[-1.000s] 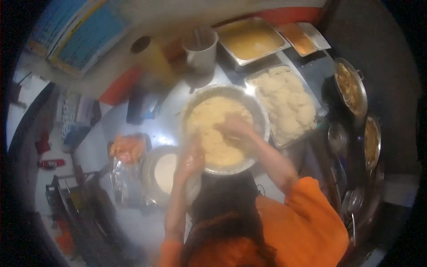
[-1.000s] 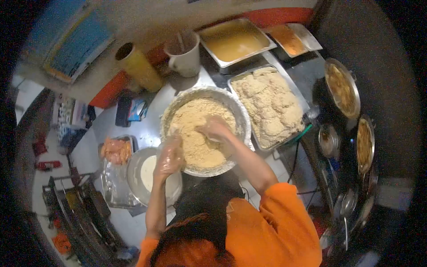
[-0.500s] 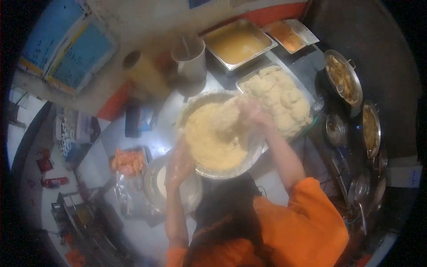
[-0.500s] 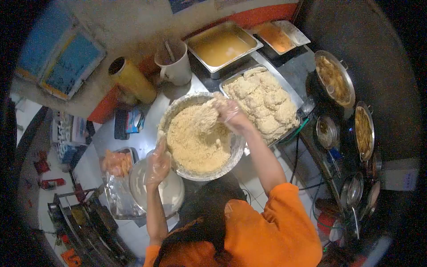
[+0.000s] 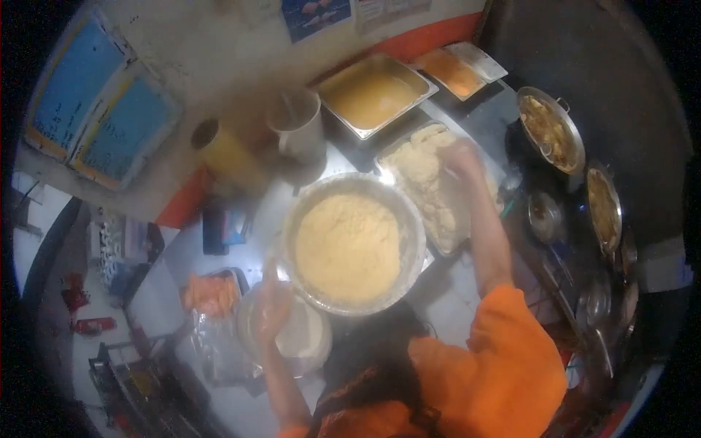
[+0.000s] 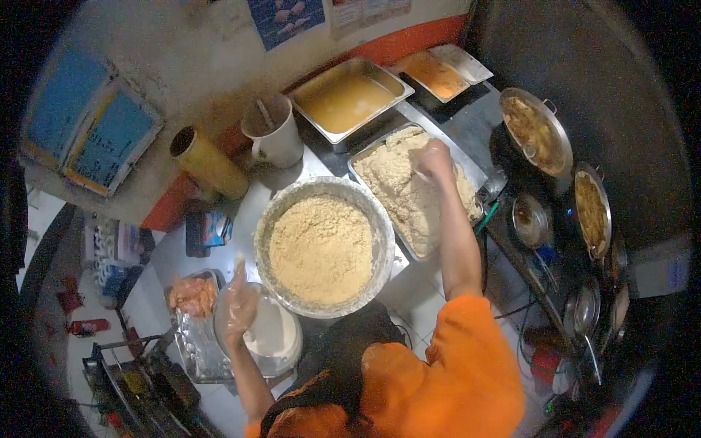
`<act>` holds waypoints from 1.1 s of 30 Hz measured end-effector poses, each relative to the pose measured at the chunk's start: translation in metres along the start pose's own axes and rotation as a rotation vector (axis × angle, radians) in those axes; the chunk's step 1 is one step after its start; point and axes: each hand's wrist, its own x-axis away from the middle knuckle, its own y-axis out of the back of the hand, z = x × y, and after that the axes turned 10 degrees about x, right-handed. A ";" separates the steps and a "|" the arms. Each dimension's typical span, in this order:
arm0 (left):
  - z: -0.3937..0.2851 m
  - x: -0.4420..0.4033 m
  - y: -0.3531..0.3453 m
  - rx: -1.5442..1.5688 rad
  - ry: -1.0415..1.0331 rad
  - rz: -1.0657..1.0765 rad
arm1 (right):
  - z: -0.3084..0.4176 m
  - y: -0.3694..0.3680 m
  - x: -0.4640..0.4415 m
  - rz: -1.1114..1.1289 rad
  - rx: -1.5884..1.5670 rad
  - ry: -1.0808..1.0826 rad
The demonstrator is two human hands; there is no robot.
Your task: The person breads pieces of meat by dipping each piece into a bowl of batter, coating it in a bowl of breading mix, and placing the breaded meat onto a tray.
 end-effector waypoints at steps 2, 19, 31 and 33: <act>0.017 0.015 0.012 -0.030 0.043 -0.060 | 0.024 0.027 0.019 -0.079 0.058 -0.052; 0.214 0.059 0.152 -0.133 0.220 -0.728 | 0.082 0.001 0.077 -0.402 0.281 0.234; 0.250 0.035 0.140 -0.153 0.264 -0.556 | 0.046 0.070 0.162 -0.359 0.202 0.312; 0.222 0.042 0.143 0.089 0.333 -0.514 | 0.052 0.069 0.179 -0.356 0.043 0.334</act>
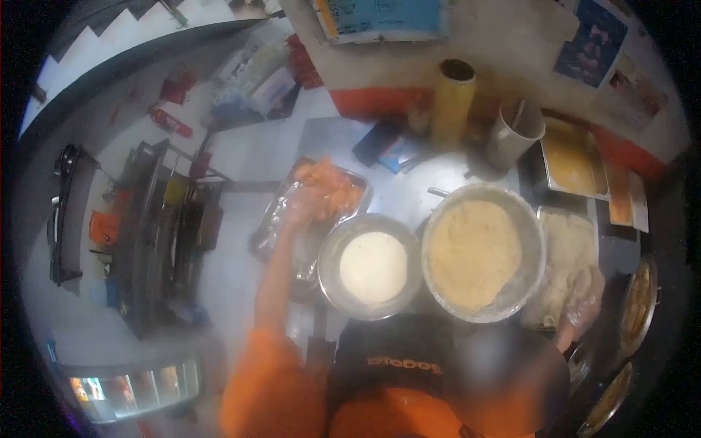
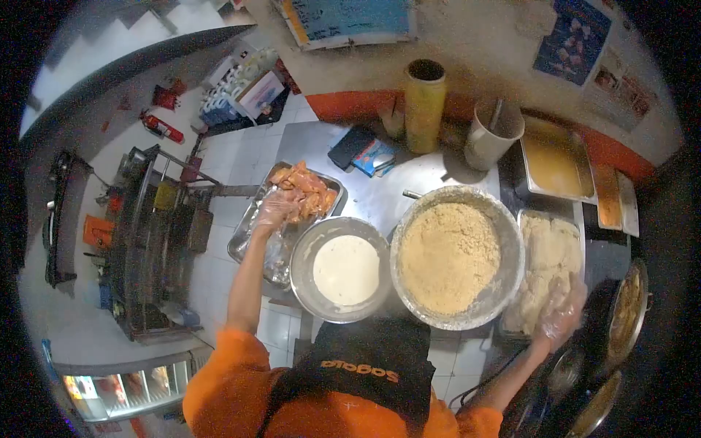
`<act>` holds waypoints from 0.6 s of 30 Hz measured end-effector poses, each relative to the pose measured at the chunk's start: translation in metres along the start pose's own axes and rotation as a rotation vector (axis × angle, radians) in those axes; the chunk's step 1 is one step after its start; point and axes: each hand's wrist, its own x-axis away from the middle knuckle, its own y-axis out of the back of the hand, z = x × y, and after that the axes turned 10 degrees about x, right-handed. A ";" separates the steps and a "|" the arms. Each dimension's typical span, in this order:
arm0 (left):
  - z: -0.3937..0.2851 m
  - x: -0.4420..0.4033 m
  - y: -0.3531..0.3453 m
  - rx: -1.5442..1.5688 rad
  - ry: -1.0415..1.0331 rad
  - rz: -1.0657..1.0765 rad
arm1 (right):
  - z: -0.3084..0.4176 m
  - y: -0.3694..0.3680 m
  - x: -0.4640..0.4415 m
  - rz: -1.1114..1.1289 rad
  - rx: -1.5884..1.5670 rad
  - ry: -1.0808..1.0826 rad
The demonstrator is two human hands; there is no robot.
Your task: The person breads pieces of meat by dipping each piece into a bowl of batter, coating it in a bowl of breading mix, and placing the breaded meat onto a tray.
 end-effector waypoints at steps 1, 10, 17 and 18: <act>-0.013 0.007 0.003 0.097 0.068 0.028 | 0.007 0.003 0.007 -0.025 -0.159 0.008; -0.134 0.127 -0.063 1.022 -0.106 0.138 | 0.255 -0.017 0.087 0.996 -1.517 0.338; -0.110 0.154 -0.067 0.659 -0.010 -0.060 | 0.276 -0.022 0.091 1.337 -1.414 0.425; -0.102 0.156 -0.068 0.649 0.011 -0.118 | 0.276 -0.027 0.094 1.356 -1.413 0.426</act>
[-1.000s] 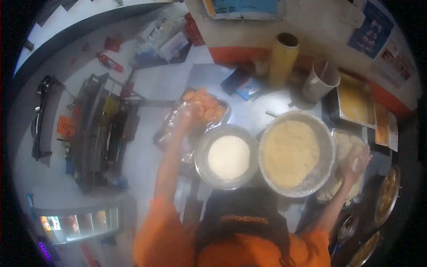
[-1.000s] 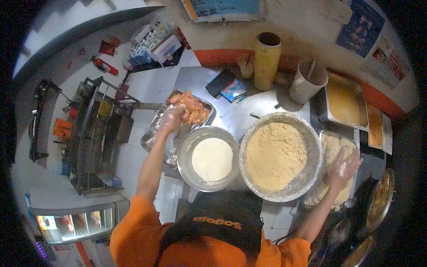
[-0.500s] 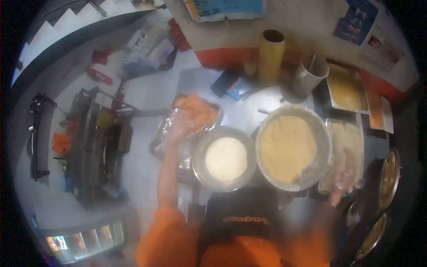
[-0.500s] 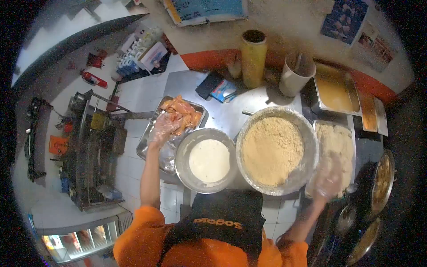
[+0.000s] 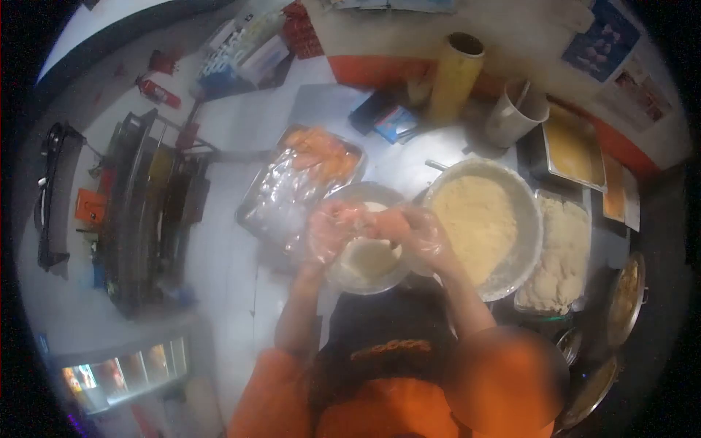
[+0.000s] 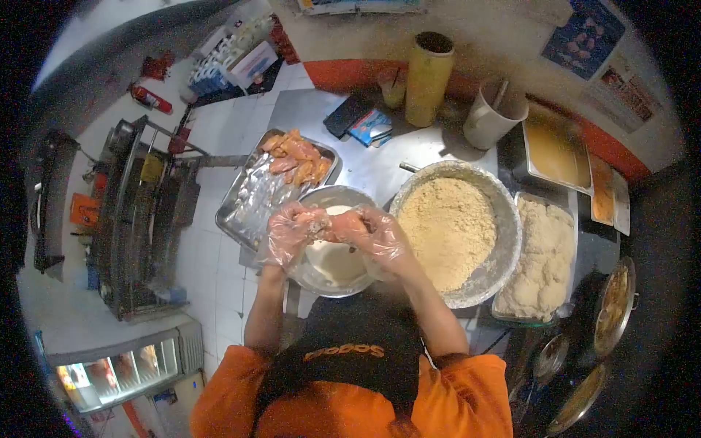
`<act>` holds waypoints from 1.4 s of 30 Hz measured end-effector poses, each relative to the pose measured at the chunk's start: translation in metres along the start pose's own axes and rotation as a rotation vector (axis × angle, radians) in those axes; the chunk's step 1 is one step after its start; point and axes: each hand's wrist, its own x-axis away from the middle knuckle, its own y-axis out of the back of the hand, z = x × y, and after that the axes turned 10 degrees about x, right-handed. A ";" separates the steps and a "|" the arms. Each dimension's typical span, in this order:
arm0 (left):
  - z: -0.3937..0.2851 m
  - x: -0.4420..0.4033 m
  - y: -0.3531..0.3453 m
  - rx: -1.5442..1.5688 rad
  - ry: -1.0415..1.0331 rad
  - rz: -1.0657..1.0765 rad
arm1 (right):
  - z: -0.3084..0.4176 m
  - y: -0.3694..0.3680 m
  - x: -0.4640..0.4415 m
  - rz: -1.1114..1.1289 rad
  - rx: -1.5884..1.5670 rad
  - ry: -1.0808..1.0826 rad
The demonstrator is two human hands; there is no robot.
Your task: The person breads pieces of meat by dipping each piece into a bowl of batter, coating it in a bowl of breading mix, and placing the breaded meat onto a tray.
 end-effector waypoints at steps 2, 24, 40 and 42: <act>0.008 0.004 0.003 0.073 -0.064 -0.016 | -0.013 -0.001 -0.001 -0.083 0.006 -0.033; 0.040 -0.010 0.004 -0.801 -0.005 0.255 | -0.002 0.114 0.053 -0.456 0.664 -0.155; 0.025 -0.002 -0.020 -0.639 0.041 0.307 | -0.083 0.133 0.022 -0.009 1.667 -0.230; 0.000 0.012 -0.016 -0.743 -0.297 0.365 | -0.083 0.149 0.012 0.120 1.441 -0.441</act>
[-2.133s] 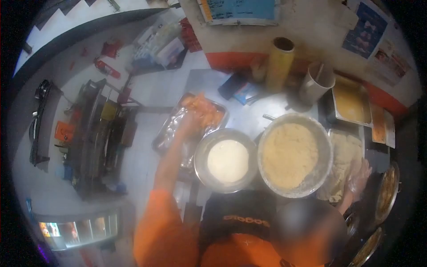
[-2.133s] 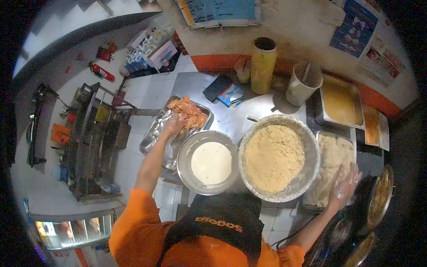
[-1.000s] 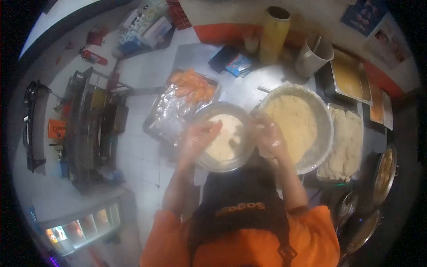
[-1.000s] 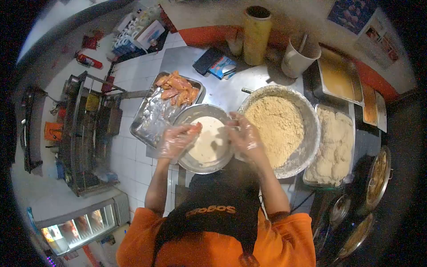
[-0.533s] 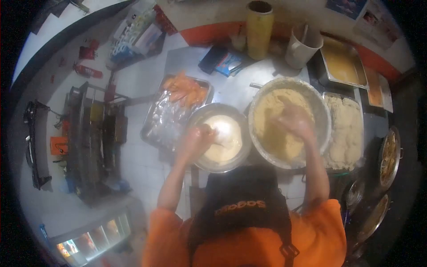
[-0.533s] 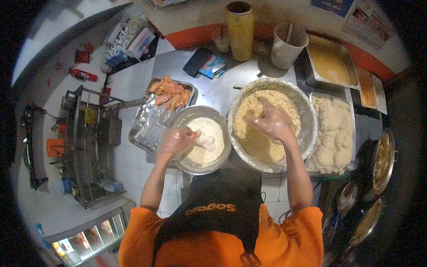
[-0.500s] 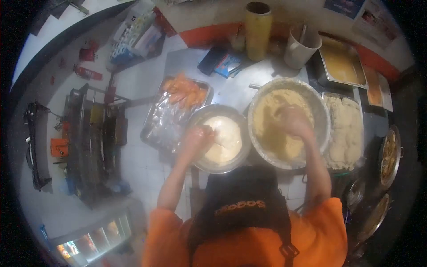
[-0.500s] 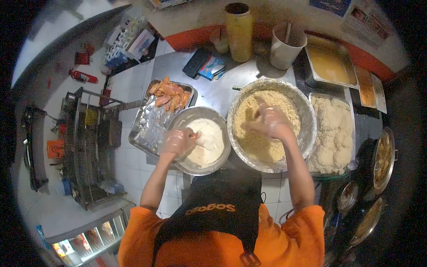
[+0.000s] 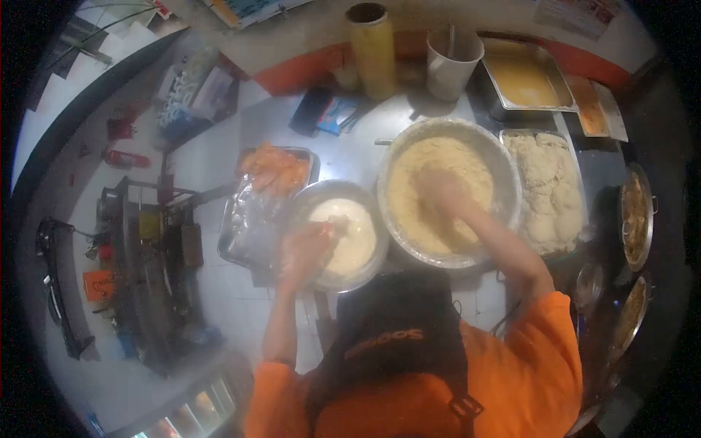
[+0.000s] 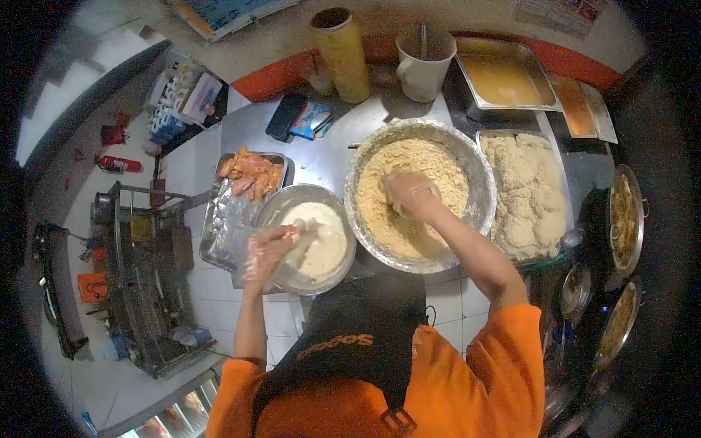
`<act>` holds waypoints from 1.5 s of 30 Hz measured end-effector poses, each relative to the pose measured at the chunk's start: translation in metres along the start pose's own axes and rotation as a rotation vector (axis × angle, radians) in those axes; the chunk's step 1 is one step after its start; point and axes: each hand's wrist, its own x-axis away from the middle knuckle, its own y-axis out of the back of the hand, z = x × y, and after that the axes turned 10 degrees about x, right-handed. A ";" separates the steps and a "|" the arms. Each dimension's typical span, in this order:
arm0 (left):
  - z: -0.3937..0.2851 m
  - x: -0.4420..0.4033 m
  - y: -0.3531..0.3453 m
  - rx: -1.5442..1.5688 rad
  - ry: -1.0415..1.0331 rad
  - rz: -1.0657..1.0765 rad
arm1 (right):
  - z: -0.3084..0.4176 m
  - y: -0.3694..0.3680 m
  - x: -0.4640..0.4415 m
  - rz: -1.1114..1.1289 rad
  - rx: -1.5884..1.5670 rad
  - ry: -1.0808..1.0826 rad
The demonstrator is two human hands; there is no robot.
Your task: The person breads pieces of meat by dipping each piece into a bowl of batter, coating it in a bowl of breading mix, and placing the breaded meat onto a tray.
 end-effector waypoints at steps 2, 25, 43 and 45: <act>-0.030 0.007 0.011 0.181 0.212 -0.102 | -0.007 0.015 -0.005 0.110 0.007 0.009; -0.030 -0.112 -0.178 -0.206 -0.170 0.080 | -0.045 -0.092 0.054 -0.576 0.154 -0.365; 0.027 -0.119 -0.191 0.006 -0.097 0.096 | -0.020 -0.082 0.023 -0.403 -0.263 -0.326; 0.026 -0.118 -0.189 -0.032 -0.065 0.146 | -0.006 -0.029 0.050 -0.242 -0.313 -0.284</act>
